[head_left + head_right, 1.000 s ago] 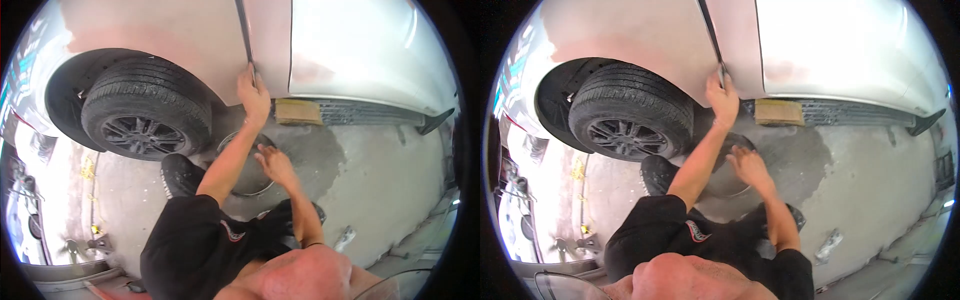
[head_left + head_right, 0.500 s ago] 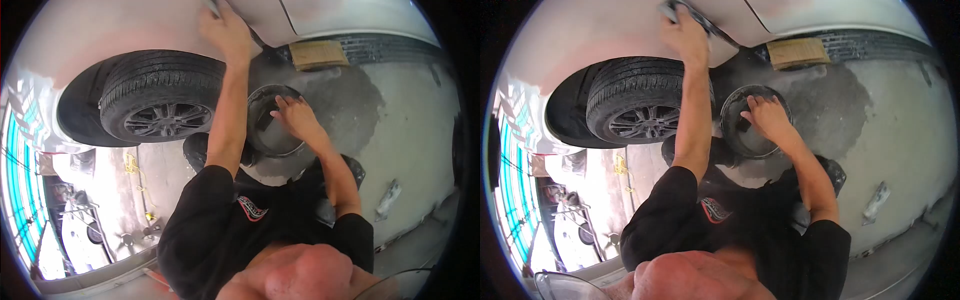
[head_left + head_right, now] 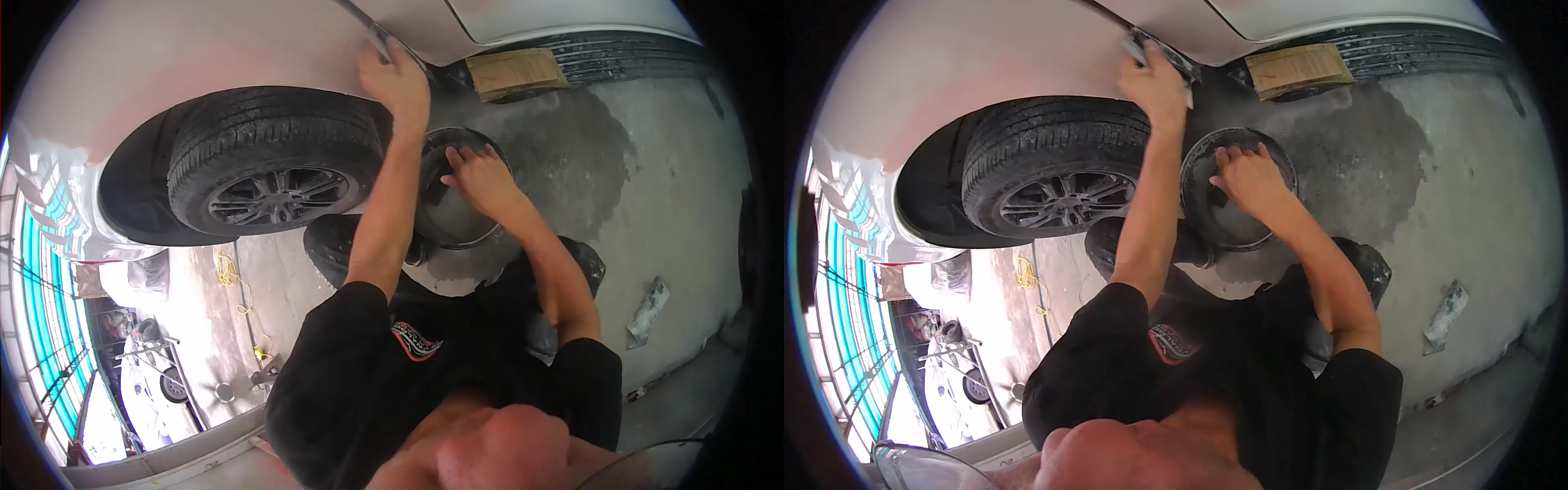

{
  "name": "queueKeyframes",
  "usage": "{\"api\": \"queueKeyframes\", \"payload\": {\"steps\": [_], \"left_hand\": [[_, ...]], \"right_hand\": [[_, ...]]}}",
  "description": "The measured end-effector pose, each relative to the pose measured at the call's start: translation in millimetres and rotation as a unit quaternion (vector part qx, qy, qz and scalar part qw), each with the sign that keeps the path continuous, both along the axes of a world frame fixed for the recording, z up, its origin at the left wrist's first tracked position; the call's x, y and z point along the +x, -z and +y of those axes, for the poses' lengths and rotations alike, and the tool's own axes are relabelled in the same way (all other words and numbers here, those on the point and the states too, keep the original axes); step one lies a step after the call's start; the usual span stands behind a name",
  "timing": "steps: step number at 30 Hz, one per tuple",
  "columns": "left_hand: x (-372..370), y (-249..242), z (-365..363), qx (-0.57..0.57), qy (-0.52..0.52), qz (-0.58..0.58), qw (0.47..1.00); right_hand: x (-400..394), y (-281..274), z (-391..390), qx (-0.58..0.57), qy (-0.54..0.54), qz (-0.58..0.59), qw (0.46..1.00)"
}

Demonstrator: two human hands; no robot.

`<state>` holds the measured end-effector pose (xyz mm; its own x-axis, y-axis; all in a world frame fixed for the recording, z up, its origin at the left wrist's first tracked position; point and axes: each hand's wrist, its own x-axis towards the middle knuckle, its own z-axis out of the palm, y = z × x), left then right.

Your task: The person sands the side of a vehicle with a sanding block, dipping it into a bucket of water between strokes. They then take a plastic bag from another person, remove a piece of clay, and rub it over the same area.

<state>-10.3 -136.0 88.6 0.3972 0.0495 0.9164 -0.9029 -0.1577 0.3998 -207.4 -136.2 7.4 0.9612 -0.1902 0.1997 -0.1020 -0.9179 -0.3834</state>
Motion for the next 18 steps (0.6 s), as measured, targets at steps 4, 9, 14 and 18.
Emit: {"api": "queueKeyframes", "payload": {"steps": [4, 9, 14, 18], "left_hand": [[-17, -75, 12, -0.04, 0.159, 0.224, 0.961], [-16, -4, 6, 0.039, 0.043, 0.093, 0.994], [-11, -46, 7, 0.022, 0.02, 0.157, 0.987], [-11, -4, 2, 0.017, -0.01, 0.02, 1.0]], "right_hand": [[-5, -4, 3, 0.008, -0.006, -0.017, 1.0], [-5, 1, 0, -0.012, 0.01, -0.011, 1.0], [-7, -2, 4, -0.009, -0.005, 0.005, 1.0], [-3, 6, 1, -0.024, 0.0, -0.001, 1.0]]}}
